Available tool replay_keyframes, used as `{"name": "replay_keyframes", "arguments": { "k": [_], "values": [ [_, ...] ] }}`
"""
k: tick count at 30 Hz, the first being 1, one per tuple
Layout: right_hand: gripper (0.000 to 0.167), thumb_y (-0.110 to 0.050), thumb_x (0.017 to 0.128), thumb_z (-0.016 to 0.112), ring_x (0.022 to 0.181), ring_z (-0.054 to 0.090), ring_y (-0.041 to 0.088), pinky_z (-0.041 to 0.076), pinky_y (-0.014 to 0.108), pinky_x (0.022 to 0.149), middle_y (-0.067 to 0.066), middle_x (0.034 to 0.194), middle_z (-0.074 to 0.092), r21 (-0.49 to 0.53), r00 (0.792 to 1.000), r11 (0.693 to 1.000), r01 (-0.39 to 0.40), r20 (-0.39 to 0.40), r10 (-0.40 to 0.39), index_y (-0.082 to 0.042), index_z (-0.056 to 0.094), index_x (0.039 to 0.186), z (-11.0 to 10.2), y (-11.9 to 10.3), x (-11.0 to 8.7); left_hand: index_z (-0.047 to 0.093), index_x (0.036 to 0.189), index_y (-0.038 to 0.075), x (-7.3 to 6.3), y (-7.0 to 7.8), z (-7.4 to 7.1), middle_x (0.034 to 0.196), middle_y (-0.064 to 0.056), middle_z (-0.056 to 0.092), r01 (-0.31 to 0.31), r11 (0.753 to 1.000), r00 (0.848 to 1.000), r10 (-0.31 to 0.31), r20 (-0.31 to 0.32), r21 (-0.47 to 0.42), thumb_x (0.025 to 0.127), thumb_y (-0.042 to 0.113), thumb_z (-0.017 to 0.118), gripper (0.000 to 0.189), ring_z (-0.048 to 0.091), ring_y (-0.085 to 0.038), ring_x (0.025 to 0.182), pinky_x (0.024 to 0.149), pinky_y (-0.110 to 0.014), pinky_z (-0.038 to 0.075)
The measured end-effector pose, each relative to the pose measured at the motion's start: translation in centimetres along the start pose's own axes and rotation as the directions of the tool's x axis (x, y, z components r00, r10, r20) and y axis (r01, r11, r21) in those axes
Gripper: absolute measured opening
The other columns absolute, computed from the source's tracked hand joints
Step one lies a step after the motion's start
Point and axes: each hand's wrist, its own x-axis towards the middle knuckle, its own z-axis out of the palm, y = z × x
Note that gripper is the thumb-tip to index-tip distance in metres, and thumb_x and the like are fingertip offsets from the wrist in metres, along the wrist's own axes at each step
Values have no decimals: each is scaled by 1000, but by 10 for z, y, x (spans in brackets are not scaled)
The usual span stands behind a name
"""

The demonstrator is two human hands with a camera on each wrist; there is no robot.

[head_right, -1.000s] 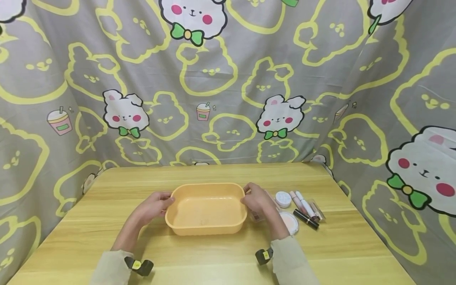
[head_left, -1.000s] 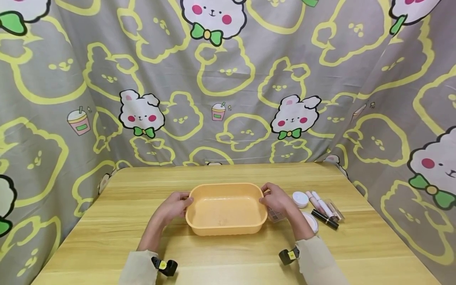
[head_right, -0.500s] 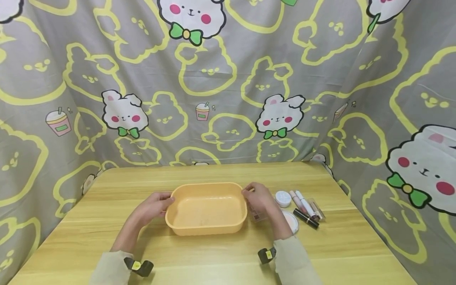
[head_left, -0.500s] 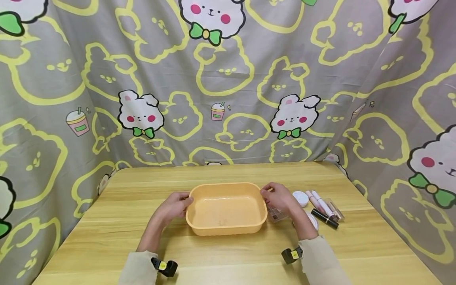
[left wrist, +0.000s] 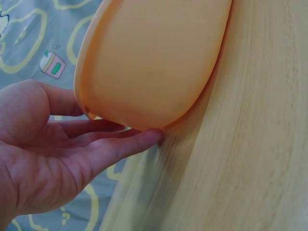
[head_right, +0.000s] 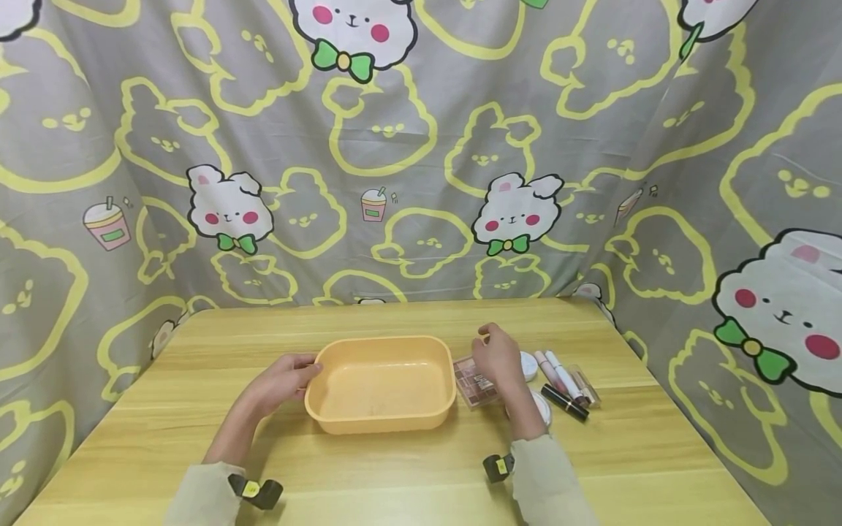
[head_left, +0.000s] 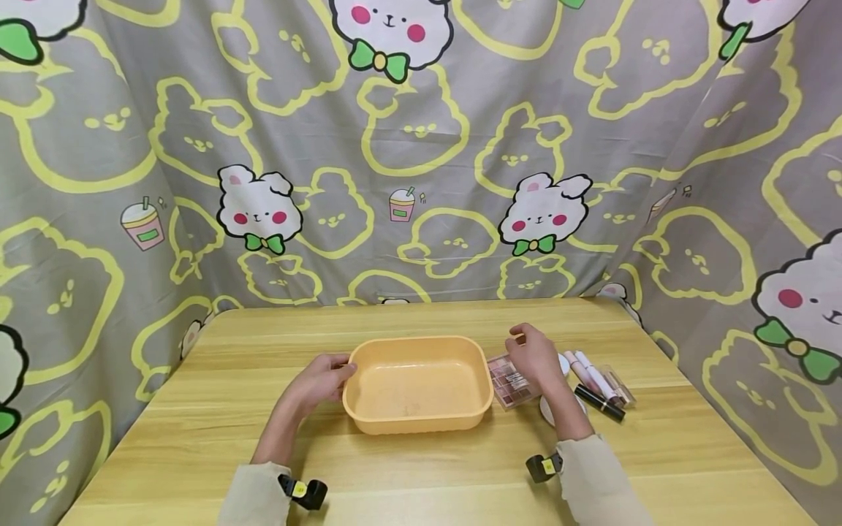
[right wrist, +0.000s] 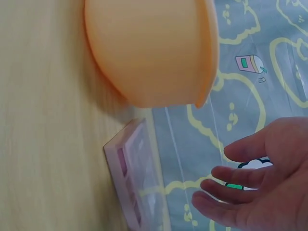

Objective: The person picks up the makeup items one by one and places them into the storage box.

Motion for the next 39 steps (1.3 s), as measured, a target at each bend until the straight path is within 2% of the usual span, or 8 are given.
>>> {"name": "replay_keyframes", "arguments": {
  "k": [4, 8, 11, 13, 15, 20, 24, 39],
  "values": [
    [45, -18, 100, 48, 118, 59, 45, 51, 55, 93, 31, 135, 57, -32, 1000, 999, -7, 23, 7, 4, 54, 139, 2, 5, 1, 47, 145, -7, 0, 0, 0, 123, -23, 66, 6, 1000, 1000, -6, -6, -3, 107, 15, 46, 44, 69, -30, 106, 84, -40, 61],
    [48, -16, 99, 49, 103, 63, 40, 53, 51, 85, 31, 137, 57, -38, 998, 999, -14, 66, 17, 6, 50, 142, 8, 11, 4, 48, 144, -7, 0, 1, 1, 121, -22, 67, 8, 1000, 1000, -8, -11, 0, 107, 14, 47, 43, 69, -28, 105, 83, -39, 61],
    [50, -13, 96, 51, 107, 63, 44, 52, 54, 91, 32, 133, 59, -56, 997, 998, -2, 80, 7, 9, 49, 142, 13, 16, 5, 49, 144, -7, 0, 1, 1, 120, -21, 67, 6, 1000, 1000, -6, -12, 5, 107, 15, 47, 42, 69, -27, 103, 81, -38, 61],
    [51, -12, 94, 55, 118, 59, 46, 49, 56, 99, 33, 131, 60, -86, 997, 996, 15, 79, -9, 10, 50, 140, 15, 19, 7, 50, 143, -7, 0, 1, 1, 119, -21, 67, 1, 1000, 1000, -1, -10, 7, 107, 14, 47, 42, 69, -27, 102, 81, -37, 61],
    [54, -10, 90, 60, 123, 56, 50, 47, 59, 102, 35, 130, 60, -107, 996, 994, 31, 82, -23, 12, 50, 138, 17, 20, 8, 50, 143, -7, 0, 1, 1, 118, -21, 67, -3, 1000, 1000, 3, -9, 8, 107, 14, 46, 41, 69, -27, 101, 80, -36, 61],
    [64, -8, 80, 67, 124, 54, 53, 45, 60, 105, 36, 130, 59, -171, 994, 984, 42, 108, -24, 14, 49, 137, 20, 21, 9, 52, 141, -7, 1, 2, 1, 114, -20, 67, -7, 1000, 1000, 7, -13, 12, 107, 13, 46, 40, 69, -26, 98, 78, -35, 61],
    [69, -9, 77, 72, 123, 55, 53, 45, 59, 106, 37, 130, 58, -201, 990, 978, 55, 138, -27, 16, 49, 137, 21, 19, 7, 53, 141, -6, 1, 2, 1, 110, -19, 67, -5, 1000, 1000, 5, -22, 15, 107, 13, 46, 39, 68, -25, 94, 75, -34, 60],
    [77, -14, 77, 78, 120, 56, 52, 47, 59, 105, 40, 129, 56, -216, 983, 975, 41, 185, 0, 21, 44, 137, 23, 12, 5, 52, 141, -7, -1, 1, 1, 111, -21, 66, -9, 1000, 1000, 9, -18, 17, 107, 14, 46, 40, 68, -25, 94, 76, -36, 61]
  ]
}}
